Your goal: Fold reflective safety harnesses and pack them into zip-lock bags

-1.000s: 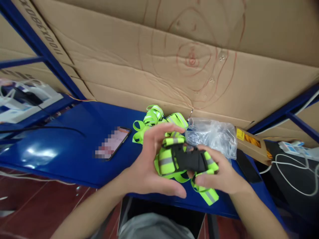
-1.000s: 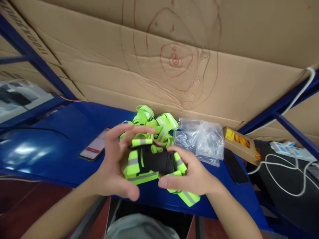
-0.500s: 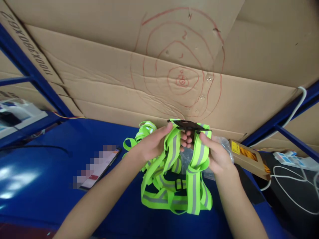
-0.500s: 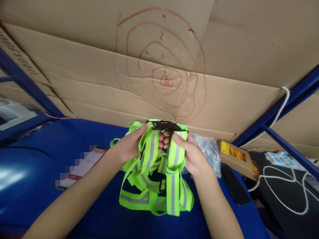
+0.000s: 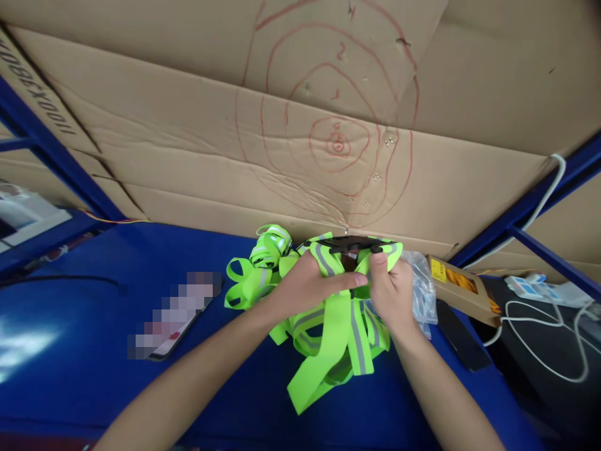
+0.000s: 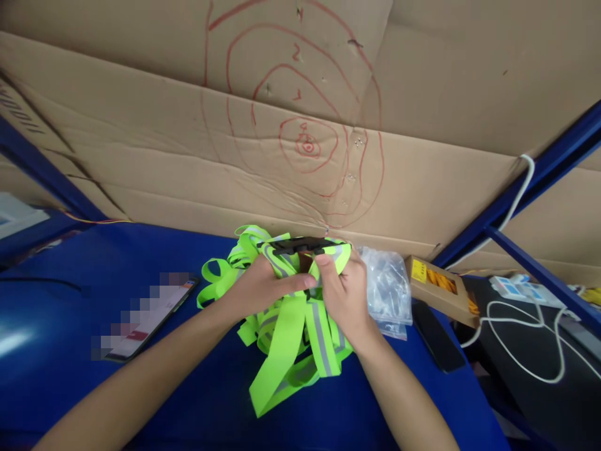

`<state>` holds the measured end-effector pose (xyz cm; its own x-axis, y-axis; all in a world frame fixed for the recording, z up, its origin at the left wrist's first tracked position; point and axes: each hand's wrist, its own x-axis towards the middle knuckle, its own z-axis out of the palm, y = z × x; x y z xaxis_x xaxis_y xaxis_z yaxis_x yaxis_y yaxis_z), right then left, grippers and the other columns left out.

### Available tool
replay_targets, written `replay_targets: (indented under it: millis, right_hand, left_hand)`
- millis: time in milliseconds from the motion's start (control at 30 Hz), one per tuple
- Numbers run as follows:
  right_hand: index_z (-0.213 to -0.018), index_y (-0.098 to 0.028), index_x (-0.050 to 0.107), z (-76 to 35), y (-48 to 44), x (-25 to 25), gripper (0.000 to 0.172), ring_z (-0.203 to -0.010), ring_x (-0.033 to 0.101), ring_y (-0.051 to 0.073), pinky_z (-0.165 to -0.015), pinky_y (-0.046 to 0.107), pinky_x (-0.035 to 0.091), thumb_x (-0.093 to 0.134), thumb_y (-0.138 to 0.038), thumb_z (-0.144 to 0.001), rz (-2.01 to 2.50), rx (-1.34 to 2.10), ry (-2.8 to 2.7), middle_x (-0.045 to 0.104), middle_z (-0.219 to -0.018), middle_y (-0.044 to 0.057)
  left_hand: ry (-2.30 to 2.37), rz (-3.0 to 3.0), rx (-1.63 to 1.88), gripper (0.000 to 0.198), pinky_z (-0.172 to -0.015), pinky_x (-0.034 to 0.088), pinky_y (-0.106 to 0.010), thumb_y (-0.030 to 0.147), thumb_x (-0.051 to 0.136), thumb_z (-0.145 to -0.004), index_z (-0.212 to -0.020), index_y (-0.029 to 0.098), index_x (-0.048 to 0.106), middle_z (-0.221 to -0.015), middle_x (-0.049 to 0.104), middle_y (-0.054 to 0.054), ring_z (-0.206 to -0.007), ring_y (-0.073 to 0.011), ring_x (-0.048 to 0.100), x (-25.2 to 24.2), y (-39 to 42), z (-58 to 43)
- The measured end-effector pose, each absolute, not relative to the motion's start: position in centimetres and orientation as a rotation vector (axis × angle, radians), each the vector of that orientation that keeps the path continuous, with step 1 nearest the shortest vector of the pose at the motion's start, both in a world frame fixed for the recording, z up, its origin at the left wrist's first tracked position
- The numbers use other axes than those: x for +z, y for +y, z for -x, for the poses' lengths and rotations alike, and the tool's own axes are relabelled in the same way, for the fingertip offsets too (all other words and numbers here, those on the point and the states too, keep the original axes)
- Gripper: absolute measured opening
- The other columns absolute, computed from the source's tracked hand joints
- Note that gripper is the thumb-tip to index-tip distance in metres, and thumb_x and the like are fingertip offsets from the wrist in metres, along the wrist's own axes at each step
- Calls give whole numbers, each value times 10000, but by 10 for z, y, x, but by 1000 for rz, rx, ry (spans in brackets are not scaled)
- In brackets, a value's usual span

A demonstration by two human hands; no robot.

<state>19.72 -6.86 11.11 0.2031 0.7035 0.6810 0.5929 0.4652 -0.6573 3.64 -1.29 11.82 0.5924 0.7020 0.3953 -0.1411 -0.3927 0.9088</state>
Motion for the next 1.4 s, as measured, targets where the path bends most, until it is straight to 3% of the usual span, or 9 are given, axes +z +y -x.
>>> replay_targets:
  millis: [133, 233, 333, 533, 667, 767, 900, 1100, 1400]
  right_hand:
    - [-1050, -196, 703, -200, -70, 111, 503, -1261, 590, 301, -1108, 507, 457, 395, -592, -1071, 1271, 18, -1637, 643, -1284, 153]
    - [-1335, -203, 638, -209, -76, 124, 495, -1299, 593, 309, -1115, 514, 479, 585, -571, -1009, 1341, 18, -1726, 616, -1363, 164]
    - [-1563, -245, 453, -219, -84, 139, 799, -1241, 653, 281, -1069, 461, 542, 776, -536, -893, 1282, 84, -1794, 623, -1432, 141]
    - [-1153, -259, 802, -214, -92, 146, 237, -1080, 766, 225, -961, 333, 592, 709, -385, -975, 1223, 211, -1918, 808, -1160, 39]
    - [-949, -218, 837, -210, -89, 143, 240, -774, 768, 202, -701, 290, 589, 726, -431, -944, 1304, 176, -1586, 818, -877, 20]
    - [-837, -206, 809, -219, -87, 145, 284, -665, 698, 157, -608, 253, 522, 738, -467, -925, 1339, 191, -1467, 771, -756, -3]
    - [-904, -230, 803, -236, -81, 148, 282, -779, 710, 149, -708, 251, 528, 692, -482, -963, 1360, 271, -1504, 795, -875, -4]
    - [-1086, -259, 788, -243, -69, 144, 287, -1015, 742, 181, -936, 311, 553, 682, -500, -971, 1333, 435, -1580, 808, -1081, 19]
    - [-1039, -231, 768, -225, -82, 144, 297, -912, 741, 201, -795, 307, 572, 587, -467, -1035, 1329, 141, -1715, 798, -1013, 40]
  left_hand:
    - [469, -1542, 1020, 440, -1099, 495, -392, 366, 843, -827, -1221, 199, 740, -1274, 752, -72, -1243, -280, 669, 113, -14, -39]
    - [470, -1408, 950, 493, -1020, 535, -391, 408, 858, -802, -1230, 195, 734, -1226, 763, -78, -1174, -284, 693, 114, -12, -35]
    - [415, -1513, 834, 468, -1002, 536, -373, 362, 845, -809, -1241, 217, 735, -1213, 763, -60, -1178, -276, 684, 117, -13, -30]
    - [422, -1611, 645, 269, -781, 552, -295, 354, 822, -819, -1014, 183, 750, -974, 759, -29, -916, -211, 713, 110, -20, -34]
    - [324, -1243, 458, 508, -817, 609, -365, 388, 915, -740, -1158, 173, 725, -965, 777, -68, -865, -234, 752, 106, -26, -39]
    - [324, -1284, 407, 541, -953, 599, -407, 385, 940, -723, -1184, 181, 744, -1095, 787, -95, -1023, -270, 752, 104, -26, -38]
    - [383, -1494, 443, 575, -1091, 536, -417, 432, 897, -784, -1289, 224, 716, -1303, 740, -81, -1257, -299, 672, 98, -23, -36]
    - [425, -1557, 379, 615, -1112, 517, -450, 432, 850, -835, -1381, 223, 657, -1369, 708, -99, -1290, -315, 652, 96, -22, -33]
    - [534, -1582, 630, 563, -1027, 555, -415, 510, 853, -806, -1269, 227, 705, -1294, 744, -73, -1233, -328, 680, 108, -24, -38]
